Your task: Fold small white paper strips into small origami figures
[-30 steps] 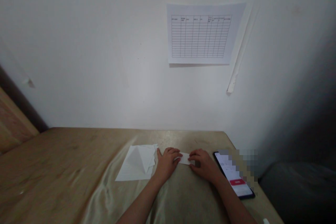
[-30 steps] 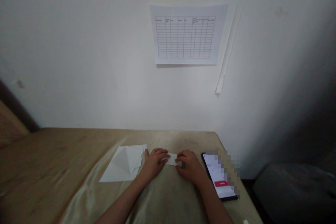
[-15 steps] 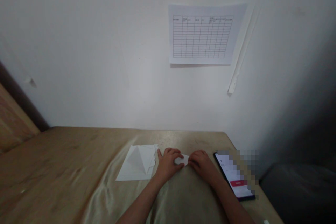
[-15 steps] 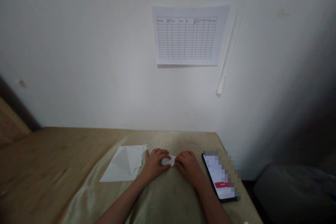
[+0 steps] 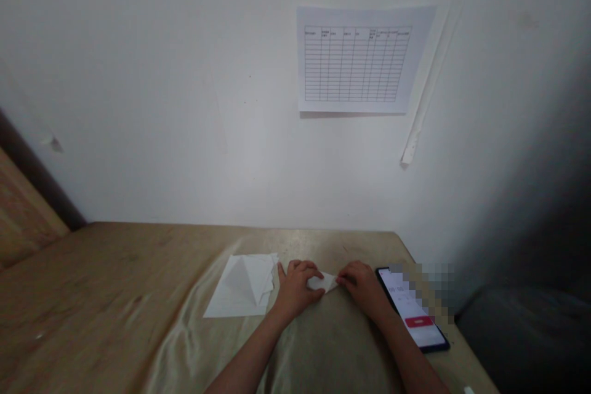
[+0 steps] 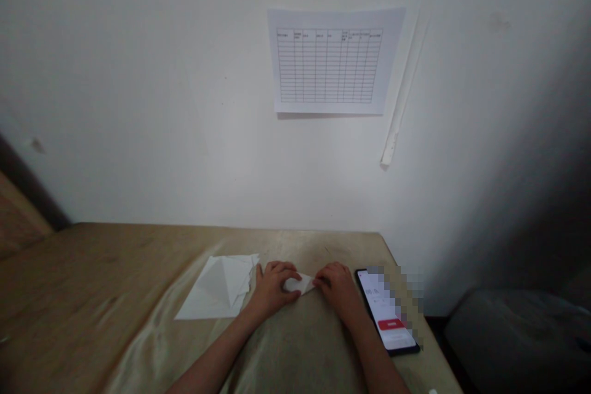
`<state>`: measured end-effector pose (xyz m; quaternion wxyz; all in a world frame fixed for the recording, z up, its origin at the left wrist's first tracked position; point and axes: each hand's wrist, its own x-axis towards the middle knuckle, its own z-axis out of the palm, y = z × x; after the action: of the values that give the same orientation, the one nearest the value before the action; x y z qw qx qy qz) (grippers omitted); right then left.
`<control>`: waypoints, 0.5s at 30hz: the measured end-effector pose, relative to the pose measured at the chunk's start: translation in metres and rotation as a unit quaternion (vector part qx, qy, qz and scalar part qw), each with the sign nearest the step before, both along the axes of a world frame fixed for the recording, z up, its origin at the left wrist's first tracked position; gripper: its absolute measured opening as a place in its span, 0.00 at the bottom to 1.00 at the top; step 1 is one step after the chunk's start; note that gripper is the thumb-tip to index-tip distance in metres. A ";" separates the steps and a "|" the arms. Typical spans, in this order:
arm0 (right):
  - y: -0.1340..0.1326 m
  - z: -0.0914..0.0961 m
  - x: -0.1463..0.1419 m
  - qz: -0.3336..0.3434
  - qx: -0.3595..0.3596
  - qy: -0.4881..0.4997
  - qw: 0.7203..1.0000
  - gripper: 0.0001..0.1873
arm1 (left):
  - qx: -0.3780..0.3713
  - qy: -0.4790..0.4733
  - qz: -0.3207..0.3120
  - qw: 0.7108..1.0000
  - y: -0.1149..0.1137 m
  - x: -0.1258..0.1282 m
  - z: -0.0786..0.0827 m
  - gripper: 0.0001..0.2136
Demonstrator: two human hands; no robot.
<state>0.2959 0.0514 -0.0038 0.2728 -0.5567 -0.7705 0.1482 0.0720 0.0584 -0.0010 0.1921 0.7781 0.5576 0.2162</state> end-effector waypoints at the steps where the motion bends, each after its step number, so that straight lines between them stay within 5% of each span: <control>1: -0.001 0.001 -0.001 -0.007 0.000 -0.001 1.000 0.08 | 0.000 0.001 -0.002 1.000 -0.001 0.000 0.001 0.14; 15: 0.001 -0.010 -0.012 -0.074 0.006 -0.015 0.997 0.05 | -0.007 0.012 -0.009 1.000 -0.004 0.001 0.005 0.14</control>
<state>0.2837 0.0525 -0.0134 0.2747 -0.6126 -0.7322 0.1146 0.0734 0.0549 0.0040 0.1926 0.7844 0.5540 0.2015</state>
